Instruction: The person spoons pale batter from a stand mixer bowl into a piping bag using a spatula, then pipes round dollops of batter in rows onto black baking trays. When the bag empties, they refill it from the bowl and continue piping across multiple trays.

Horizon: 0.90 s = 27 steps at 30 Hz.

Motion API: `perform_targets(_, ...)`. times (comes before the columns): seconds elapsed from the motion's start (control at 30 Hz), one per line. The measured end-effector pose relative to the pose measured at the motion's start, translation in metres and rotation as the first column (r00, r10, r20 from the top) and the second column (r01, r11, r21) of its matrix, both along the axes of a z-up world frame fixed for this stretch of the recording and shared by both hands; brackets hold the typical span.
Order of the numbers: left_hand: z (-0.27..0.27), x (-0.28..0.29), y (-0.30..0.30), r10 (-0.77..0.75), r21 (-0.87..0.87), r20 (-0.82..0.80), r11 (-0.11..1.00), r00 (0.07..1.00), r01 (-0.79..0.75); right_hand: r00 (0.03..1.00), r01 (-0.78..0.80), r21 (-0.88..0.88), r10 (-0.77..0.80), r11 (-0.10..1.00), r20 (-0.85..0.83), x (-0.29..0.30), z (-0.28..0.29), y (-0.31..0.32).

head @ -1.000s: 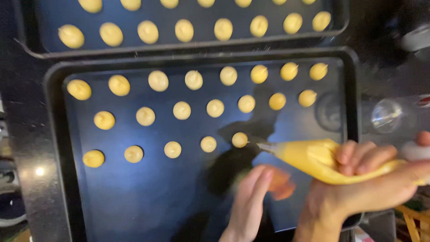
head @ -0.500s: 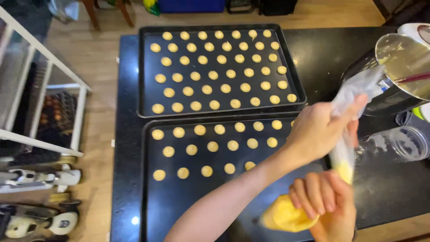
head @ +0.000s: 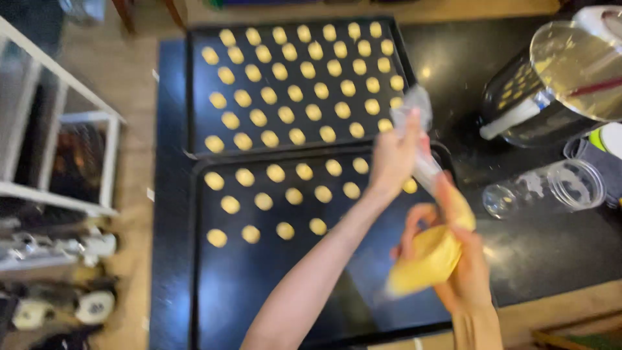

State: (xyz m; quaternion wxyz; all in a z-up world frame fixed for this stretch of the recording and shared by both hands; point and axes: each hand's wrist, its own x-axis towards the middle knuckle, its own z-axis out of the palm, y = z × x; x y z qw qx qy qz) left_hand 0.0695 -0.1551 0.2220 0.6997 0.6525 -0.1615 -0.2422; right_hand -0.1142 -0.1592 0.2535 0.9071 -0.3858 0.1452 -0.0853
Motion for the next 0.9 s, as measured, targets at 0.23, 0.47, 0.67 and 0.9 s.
perform_targets(0.23,0.013,-0.154,0.008,0.235,-0.014,0.580,0.960,0.780,-0.279,0.952,0.307,-0.569,-0.261,0.763,0.163,-0.011,-0.129,-0.096)
perform_targets(0.47,-0.226,-0.250,-0.077,0.094,-0.260,-0.344,0.946,0.934,-0.191,0.734,0.669,-0.361,-0.654,0.650,0.184,0.037,-0.198,-0.111)
perform_targets(0.67,-0.218,-0.159,-0.013,-0.175,-0.391,-0.852,0.839,0.493,-0.379,0.642,0.711,-0.477,-0.754,0.517,0.141,0.066,-0.226,-0.080)
perform_targets(0.9,-0.234,-0.146,-0.009,-0.320,-0.461,-0.877,0.771,0.359,-0.439,0.659,0.661,-0.536,-0.748,0.525,0.079,0.068,-0.247,-0.072)
